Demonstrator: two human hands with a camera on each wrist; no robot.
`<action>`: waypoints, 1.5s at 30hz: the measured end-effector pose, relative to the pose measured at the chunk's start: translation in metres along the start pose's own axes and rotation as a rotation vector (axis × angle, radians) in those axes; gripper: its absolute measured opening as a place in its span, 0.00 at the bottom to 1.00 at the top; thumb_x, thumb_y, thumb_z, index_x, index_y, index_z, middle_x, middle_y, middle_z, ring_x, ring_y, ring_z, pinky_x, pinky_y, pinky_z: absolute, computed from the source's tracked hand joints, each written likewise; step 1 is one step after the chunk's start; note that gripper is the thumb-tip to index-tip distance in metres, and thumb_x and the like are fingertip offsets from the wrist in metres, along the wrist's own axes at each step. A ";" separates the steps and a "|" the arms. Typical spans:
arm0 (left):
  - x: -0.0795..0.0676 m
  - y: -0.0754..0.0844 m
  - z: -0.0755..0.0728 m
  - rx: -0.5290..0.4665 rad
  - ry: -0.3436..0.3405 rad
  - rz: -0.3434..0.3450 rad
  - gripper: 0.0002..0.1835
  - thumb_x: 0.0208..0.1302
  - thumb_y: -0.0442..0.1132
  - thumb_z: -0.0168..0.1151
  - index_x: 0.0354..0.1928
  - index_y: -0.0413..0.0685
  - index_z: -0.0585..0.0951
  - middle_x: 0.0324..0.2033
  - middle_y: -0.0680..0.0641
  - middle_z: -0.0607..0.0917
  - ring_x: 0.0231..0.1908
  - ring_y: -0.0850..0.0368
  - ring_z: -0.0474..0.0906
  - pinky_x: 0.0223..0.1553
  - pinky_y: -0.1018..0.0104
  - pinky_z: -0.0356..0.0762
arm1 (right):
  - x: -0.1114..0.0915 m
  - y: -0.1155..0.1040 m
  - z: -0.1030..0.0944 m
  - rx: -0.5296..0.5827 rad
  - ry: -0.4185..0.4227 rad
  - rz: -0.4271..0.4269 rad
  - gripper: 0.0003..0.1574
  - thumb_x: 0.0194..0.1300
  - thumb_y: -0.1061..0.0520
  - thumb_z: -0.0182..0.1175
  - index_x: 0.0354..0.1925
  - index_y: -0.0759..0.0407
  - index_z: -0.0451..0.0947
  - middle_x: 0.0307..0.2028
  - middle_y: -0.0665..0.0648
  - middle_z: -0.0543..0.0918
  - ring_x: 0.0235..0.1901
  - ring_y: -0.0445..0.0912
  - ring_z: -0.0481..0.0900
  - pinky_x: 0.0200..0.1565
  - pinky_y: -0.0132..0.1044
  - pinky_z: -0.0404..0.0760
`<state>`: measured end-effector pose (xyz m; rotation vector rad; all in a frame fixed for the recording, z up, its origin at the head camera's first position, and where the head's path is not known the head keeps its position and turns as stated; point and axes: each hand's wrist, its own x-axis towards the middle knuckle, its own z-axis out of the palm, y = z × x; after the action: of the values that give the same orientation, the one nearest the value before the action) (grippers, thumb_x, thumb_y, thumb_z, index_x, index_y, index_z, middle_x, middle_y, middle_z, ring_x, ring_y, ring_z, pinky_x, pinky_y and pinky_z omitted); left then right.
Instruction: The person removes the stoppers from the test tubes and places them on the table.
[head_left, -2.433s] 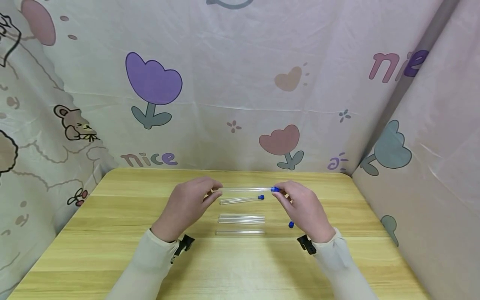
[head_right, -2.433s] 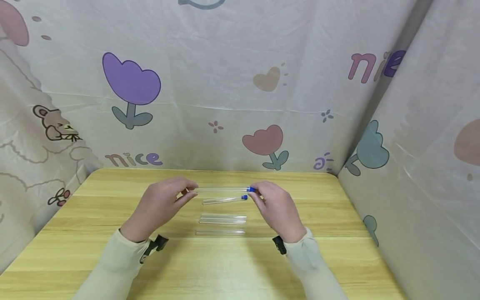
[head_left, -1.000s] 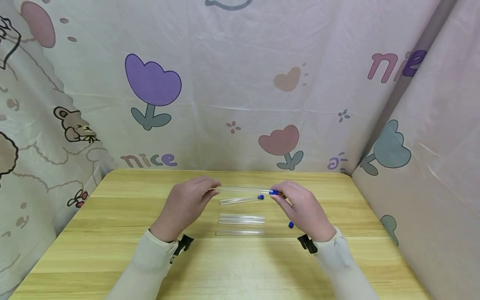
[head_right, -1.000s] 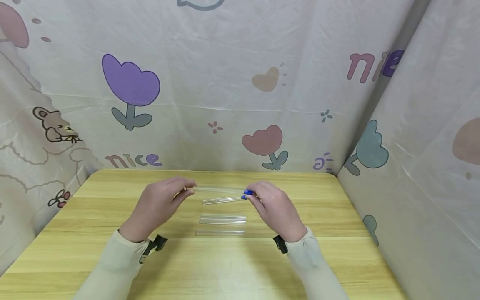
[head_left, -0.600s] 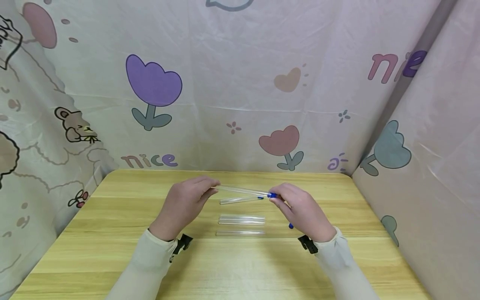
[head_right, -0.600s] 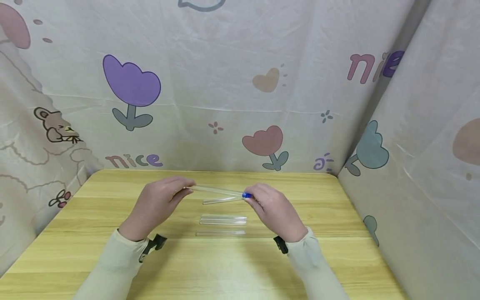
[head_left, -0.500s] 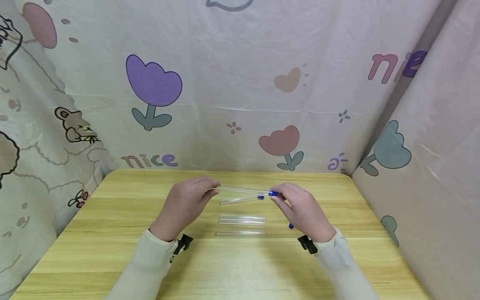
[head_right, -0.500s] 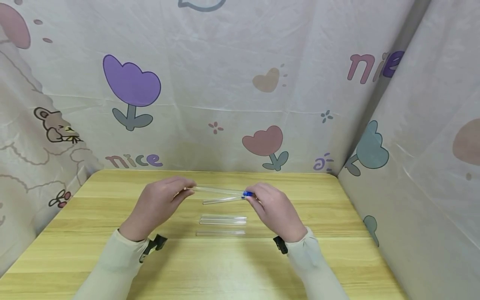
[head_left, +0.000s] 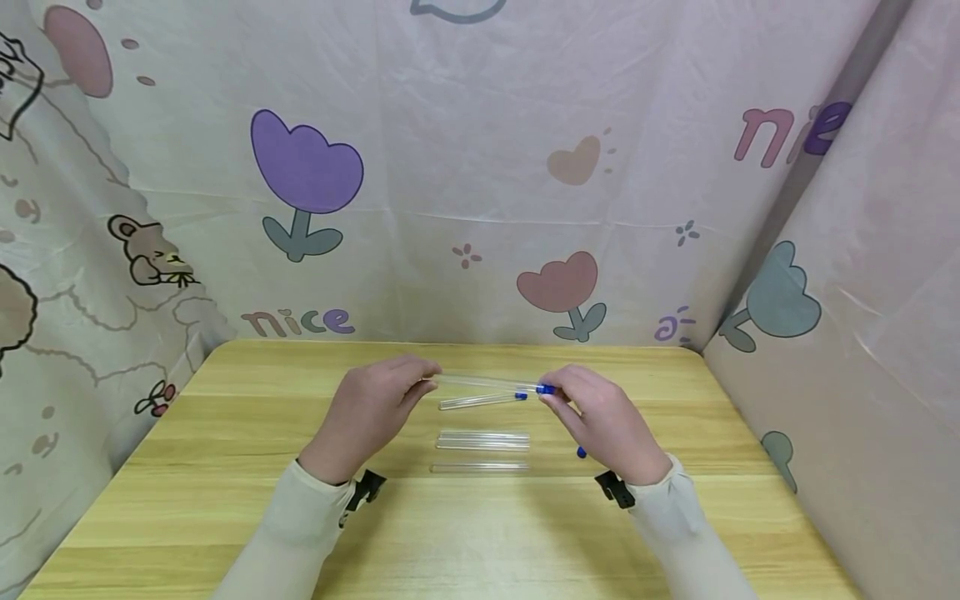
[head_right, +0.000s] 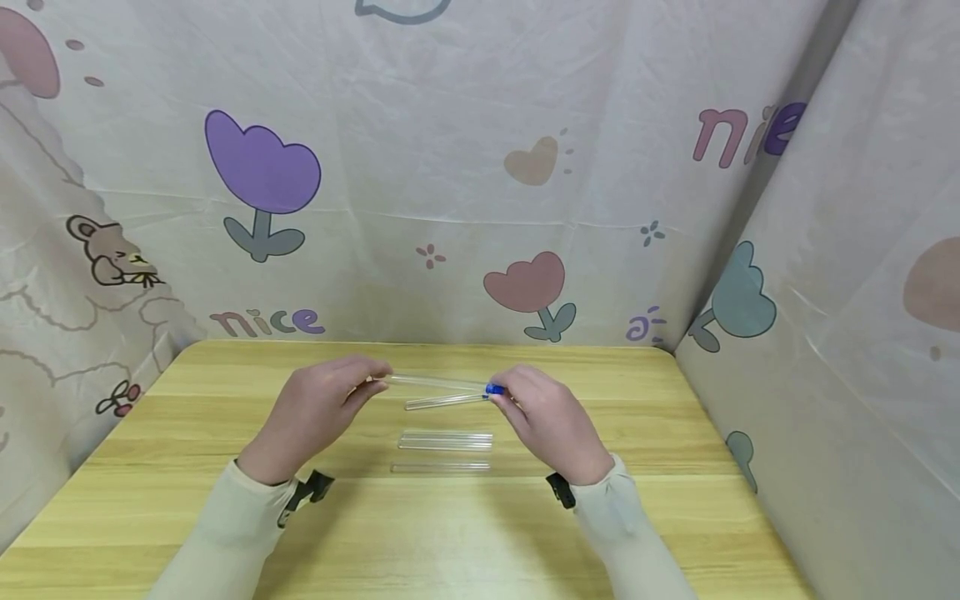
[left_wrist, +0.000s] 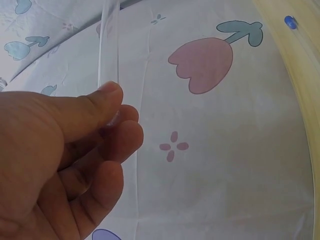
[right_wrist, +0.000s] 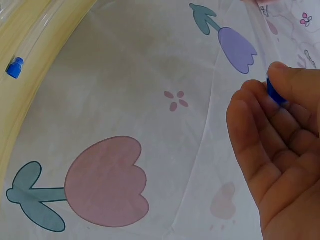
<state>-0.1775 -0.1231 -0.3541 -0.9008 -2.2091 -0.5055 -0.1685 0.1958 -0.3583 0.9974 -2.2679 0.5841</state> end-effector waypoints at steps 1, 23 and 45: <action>0.000 0.000 0.000 0.000 0.003 0.002 0.10 0.61 0.35 0.76 0.43 0.45 0.88 0.37 0.51 0.91 0.34 0.58 0.89 0.34 0.63 0.86 | 0.000 0.000 0.000 0.004 -0.006 -0.004 0.12 0.63 0.65 0.73 0.45 0.59 0.83 0.39 0.49 0.85 0.33 0.38 0.77 0.34 0.30 0.81; 0.000 0.002 -0.001 0.004 -0.066 -0.054 0.10 0.62 0.37 0.76 0.44 0.47 0.87 0.38 0.53 0.90 0.32 0.62 0.86 0.32 0.66 0.84 | -0.001 0.001 0.001 0.000 0.043 -0.012 0.16 0.58 0.68 0.75 0.45 0.61 0.83 0.38 0.50 0.86 0.33 0.38 0.81 0.36 0.30 0.83; -0.001 0.003 -0.002 -0.042 -0.083 -0.101 0.08 0.65 0.40 0.74 0.44 0.49 0.87 0.35 0.56 0.88 0.27 0.67 0.80 0.26 0.72 0.77 | -0.001 0.000 0.000 0.000 0.070 0.026 0.15 0.59 0.67 0.75 0.45 0.60 0.84 0.37 0.50 0.84 0.33 0.38 0.79 0.35 0.37 0.85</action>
<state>-0.1744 -0.1226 -0.3529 -0.8491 -2.3364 -0.5729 -0.1679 0.1960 -0.3588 0.9347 -2.2225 0.6203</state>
